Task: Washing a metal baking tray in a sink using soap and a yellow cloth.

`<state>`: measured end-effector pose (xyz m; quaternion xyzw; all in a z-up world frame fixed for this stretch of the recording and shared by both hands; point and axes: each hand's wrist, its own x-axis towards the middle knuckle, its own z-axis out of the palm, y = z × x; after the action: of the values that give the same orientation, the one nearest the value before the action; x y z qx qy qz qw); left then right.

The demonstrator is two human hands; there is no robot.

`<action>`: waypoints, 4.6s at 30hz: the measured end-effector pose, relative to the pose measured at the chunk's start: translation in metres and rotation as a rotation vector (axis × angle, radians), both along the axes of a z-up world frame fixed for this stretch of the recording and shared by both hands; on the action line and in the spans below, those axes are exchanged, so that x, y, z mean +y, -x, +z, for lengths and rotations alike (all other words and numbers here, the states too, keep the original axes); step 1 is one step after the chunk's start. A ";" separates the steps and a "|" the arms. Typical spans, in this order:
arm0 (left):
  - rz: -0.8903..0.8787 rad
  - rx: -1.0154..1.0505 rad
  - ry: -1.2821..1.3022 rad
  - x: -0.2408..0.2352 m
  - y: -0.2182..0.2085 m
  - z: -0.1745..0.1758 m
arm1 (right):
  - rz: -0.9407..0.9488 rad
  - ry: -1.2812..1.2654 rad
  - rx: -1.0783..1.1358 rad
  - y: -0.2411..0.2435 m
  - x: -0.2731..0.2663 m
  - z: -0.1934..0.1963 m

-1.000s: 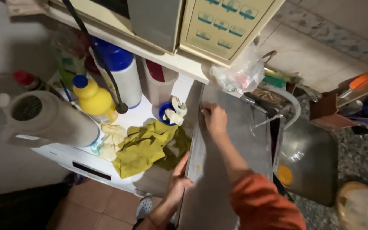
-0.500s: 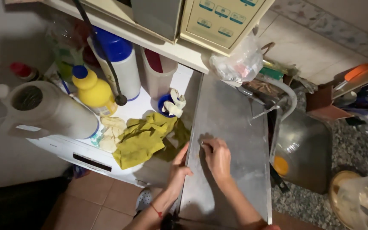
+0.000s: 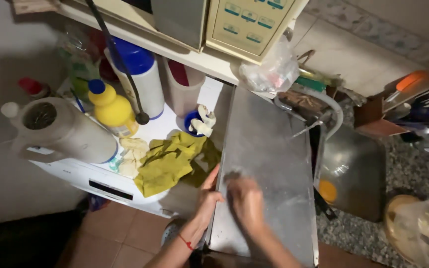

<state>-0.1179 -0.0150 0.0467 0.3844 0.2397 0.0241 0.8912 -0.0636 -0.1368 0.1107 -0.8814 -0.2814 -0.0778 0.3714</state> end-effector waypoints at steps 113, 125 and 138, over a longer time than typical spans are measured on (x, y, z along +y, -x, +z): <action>-0.031 -0.152 0.086 0.016 -0.006 -0.003 | 0.439 -0.007 0.150 0.100 -0.054 0.037; -0.013 -0.115 0.005 0.017 -0.007 0.004 | 0.035 0.114 0.167 0.121 -0.146 0.008; -0.052 -0.086 -0.063 0.022 0.001 0.012 | -0.485 0.310 0.053 0.106 -0.242 -0.055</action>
<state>-0.1186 0.0073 0.0583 0.4169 0.1900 0.0248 0.8885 -0.1696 -0.3786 0.0556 -0.9710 -0.0611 -0.0971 0.2099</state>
